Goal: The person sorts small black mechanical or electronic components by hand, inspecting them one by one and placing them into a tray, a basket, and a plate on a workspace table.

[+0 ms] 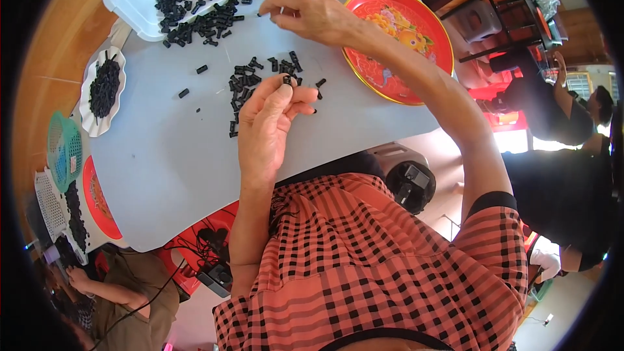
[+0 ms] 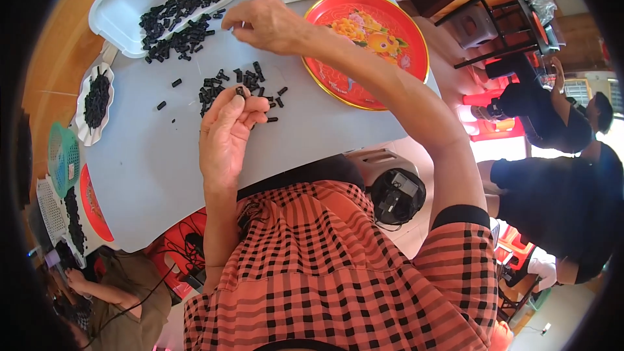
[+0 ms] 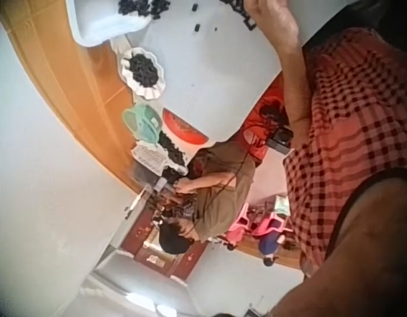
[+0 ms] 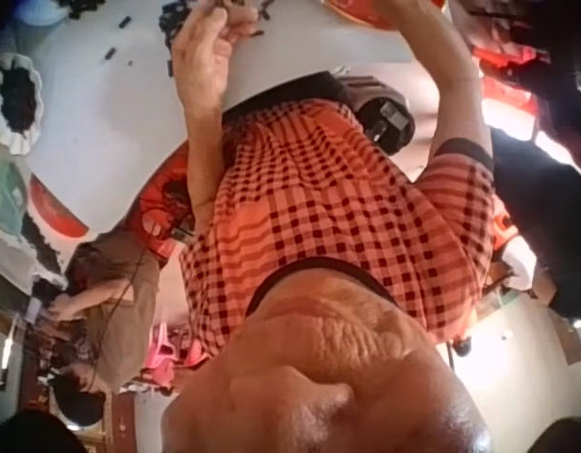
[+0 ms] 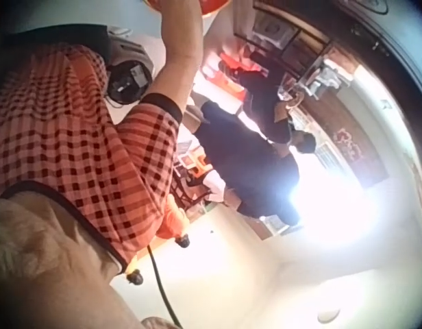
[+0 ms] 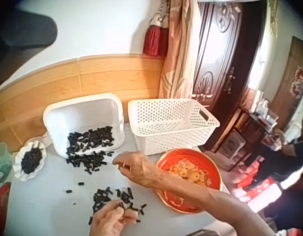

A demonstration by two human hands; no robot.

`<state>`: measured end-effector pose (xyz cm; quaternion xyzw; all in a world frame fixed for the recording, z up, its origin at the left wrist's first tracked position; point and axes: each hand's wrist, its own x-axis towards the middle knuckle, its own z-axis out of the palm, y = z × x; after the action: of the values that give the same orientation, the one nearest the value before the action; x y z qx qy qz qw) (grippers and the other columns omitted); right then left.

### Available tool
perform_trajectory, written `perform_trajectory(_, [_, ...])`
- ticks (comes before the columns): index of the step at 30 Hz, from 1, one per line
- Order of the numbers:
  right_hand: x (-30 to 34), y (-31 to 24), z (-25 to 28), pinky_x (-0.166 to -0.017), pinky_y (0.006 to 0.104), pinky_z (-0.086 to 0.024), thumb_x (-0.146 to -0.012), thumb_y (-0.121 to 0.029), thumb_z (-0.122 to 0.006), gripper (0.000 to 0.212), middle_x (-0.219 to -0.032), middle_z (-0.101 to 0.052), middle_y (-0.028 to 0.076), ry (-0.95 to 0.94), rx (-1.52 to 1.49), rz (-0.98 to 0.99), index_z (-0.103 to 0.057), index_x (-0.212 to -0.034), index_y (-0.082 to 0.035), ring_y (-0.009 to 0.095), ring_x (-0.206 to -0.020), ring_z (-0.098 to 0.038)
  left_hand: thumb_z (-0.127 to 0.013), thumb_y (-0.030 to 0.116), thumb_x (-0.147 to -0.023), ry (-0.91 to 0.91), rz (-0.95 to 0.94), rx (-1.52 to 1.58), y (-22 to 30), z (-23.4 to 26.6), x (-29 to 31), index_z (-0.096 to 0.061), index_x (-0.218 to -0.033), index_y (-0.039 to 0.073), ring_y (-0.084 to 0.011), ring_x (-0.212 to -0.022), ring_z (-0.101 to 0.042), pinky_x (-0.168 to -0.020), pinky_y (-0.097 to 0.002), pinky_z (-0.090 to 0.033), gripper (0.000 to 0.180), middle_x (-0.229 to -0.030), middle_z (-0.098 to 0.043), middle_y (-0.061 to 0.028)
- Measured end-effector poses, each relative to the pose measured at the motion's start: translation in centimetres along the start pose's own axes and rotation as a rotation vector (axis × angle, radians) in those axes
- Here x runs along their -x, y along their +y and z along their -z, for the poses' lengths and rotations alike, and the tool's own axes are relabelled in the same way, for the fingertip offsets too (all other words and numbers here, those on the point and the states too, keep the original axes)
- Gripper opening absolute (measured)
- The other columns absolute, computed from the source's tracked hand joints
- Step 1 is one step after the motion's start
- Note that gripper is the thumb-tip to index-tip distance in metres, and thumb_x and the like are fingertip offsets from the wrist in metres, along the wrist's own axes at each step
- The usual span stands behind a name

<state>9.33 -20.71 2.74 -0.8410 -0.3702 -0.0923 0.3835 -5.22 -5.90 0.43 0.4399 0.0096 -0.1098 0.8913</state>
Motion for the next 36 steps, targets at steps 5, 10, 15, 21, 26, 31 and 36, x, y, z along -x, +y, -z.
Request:
perform_trajectory(5, [-3.0,3.1,-1.1,-0.066,0.0382,-0.05,-0.079,-0.005,-0.059,0.018,-0.086,-0.063,0.013,-0.296,0.278,0.224,-0.063,-0.097,-0.005,0.033,-0.072,-0.061,-0.05,0.012,-0.094,0.06,0.018,0.02,0.7,-0.2,0.5,-0.057,-0.104,-0.004,-0.0195,-0.085,-0.063,-0.077,-0.0308,-0.05,0.02,-0.09,-0.066,-0.0143])
perform_trajectory(10, [-3.9,2.5,-1.2,-0.063,0.0366,-0.049,-0.074,-0.005,-0.06,0.017,-0.074,-0.062,0.013,-0.391,0.397,0.119,-0.064,-0.091,-0.004,0.031,-0.069,-0.06,-0.05,0.013,-0.094,0.078,0.019,0.001,1.0,0.0,0.3,-0.058,-0.103,-0.002,-0.0188,-0.083,-0.063,-0.076,-0.0302,-0.05,0.02,-0.09,-0.066,-0.0144])
perform_trajectory(15, [-1.1,-0.1,0.5,-0.059,0.0288,-0.046,-0.073,-0.016,-0.06,0.02,-0.071,-0.064,0.006,-0.238,-0.101,-0.25,-0.068,-0.084,-0.002,0.013,-0.059,-0.055,-0.051,0.013,-0.094,0.085,-0.004,-0.01,0.7,0.2,0.0,-0.059,-0.102,-0.003,-0.0197,-0.084,-0.063,-0.074,-0.0305,-0.05,0.02,-0.089,-0.066,-0.0141])
perform_trajectory(21, [3.2,-5.1,2.8,-0.059,0.0229,-0.045,-0.081,-0.019,-0.065,0.019,-0.073,-0.062,0.001,-0.386,-0.59,-0.492,-0.069,-0.091,-0.003,0.007,-0.062,-0.053,-0.051,0.012,-0.094,0.078,-0.044,-0.097,0.0,0.0,-0.3,-0.059,-0.103,-0.005,-0.0198,-0.084,-0.063,-0.073,-0.0304,-0.05,0.021,-0.088,-0.066,-0.0142])
perform_trajectory(26, [5.7,-5.4,2.4,-0.061,0.0227,-0.046,-0.085,-0.017,-0.065,0.016,-0.073,-0.062,0.001,-0.258,-0.661,-0.479,-0.068,-0.092,-0.003,0.006,-0.065,-0.055,-0.049,0.012,-0.094,0.028,-0.07,-0.179,-0.5,-0.6,-0.3,-0.058,-0.108,-0.006,-0.0183,-0.084,-0.063,-0.075,-0.0302,-0.049,0.024,-0.089,-0.066,-0.0136])
perform_trajectory(31, [6.9,-4.3,2.0,-0.064,0.0209,-0.046,-0.085,-0.014,-0.065,0.013,-0.074,-0.061,-0.002,-0.251,-0.729,-0.424,-0.065,-0.093,-0.003,0.004,-0.067,-0.055,-0.049,0.013,-0.095,-0.016,-0.05,-0.204,-0.9,-0.8,-0.3,-0.058,-0.11,-0.006,-0.0177,-0.085,-0.063,-0.077,-0.0304,-0.049,0.026,-0.091,-0.066,-0.0135])
perform_trajectory(36, [7.6,-4.1,1.9,-0.064,0.0202,-0.047,-0.083,-0.009,-0.066,0.011,-0.075,-0.06,-0.002,-0.279,-0.736,-0.348,-0.062,-0.092,-0.002,0.003,-0.07,-0.055,-0.049,0.013,-0.094,-0.053,-0.048,-0.205,-0.7,-0.8,0.1,-0.058,-0.11,-0.006,-0.0178,-0.086,-0.063,-0.077,-0.0307,-0.049,0.026,-0.092,-0.066,-0.0139])
